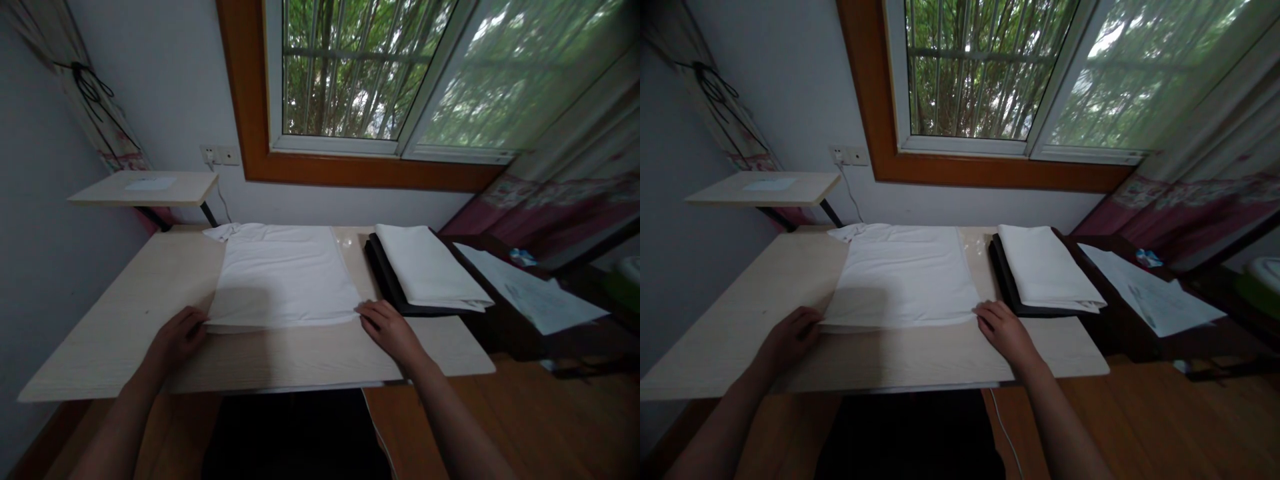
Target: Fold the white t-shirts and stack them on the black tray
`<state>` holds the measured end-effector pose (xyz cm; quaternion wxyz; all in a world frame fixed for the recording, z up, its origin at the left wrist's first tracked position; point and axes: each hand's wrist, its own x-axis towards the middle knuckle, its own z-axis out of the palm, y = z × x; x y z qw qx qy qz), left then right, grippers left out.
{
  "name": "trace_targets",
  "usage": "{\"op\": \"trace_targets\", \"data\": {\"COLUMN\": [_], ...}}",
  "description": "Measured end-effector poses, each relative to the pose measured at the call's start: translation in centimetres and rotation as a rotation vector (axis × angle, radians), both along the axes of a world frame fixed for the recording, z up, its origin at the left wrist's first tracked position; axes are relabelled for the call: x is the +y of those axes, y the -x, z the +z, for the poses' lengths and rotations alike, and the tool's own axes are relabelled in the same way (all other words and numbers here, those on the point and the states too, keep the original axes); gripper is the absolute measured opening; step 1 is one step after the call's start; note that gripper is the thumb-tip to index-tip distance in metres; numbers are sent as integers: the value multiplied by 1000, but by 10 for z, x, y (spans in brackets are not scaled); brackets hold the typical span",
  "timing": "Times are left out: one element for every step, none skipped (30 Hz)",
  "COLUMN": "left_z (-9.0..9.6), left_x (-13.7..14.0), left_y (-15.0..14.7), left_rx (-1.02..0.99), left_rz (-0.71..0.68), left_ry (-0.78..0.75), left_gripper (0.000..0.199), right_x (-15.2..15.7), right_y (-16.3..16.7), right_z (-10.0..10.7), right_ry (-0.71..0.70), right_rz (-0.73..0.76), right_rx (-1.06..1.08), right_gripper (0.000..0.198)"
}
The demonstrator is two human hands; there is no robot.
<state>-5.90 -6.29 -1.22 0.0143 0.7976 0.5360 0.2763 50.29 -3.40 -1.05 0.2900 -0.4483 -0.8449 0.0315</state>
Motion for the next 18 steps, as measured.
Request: {"op": "trace_targets", "data": {"left_z": [1, 2, 3, 4, 5, 5, 5, 5, 5, 4, 4, 4, 3, 3, 4, 4, 5, 6], "left_x": [-1, -1, -1, -2, -2, -2, -2, -2, -2, -2, -2, -2, -3, -4, -5, -6, -8, -9], "left_y": [0, 0, 0, -1, -1, -2, -2, -2, -2, -2, -1, -1, 0, 0, 1, 2, 2, 2], "left_rx": [-3, -7, -8, -9, -9, -8, -5, -2, 0, 0, -3, -7, -11, -13, -13, -12, -11, -10], "left_rz": [9, 16, 20, 20, 15, 7, -4, -14, -23, -31, -35, -39, -43, -48, -52, -53, -55, -58], "left_ry": [-5, -10, -13, -15, -14, -9, -2, 4, 8, 7, 2, -3, -8, -14, -20, -30, -43, -55], "left_gripper": [15, 14, 14, 13, 13, 14, 14, 14, 14, 13, 13, 13, 14, 14, 15, 15, 14, 12], "right_x": [0, -1, -1, -2, -2, -3, -4, -4, -5, -5, -6, -6, -6, -6, -7, -7, -8, -9], "right_y": [0, 0, 0, 0, 0, 1, 1, 2, 2, 2, 2, 2, 2, 1, 1, 1, 1, 1], "right_z": [0, 0, 0, 1, 3, 4, 6, 7, 8, 8, 8, 8, 7, 6, 6, 6, 6, 7], "right_ry": [-2, -5, -9, -14, -16, -15, -13, -10, -7, -7, -11, -18, -27, -37, -48, -55, -58, -61], "right_rz": [-21, -42, -64, -82, -96, -104, -106, -105, -103, -104, -108, -115, -127, -138, -150, -158, -164, -167], "right_rx": [-10, -17, -19, -17, -11, -6, 1, 7, 10, 13, 16, 19, 21, 21, 19, 11, -2, -19], "right_gripper": [31, 33, 34, 34, 33, 32, 30, 29, 28, 27, 25, 23, 22, 20, 19, 19, 18, 18]}}
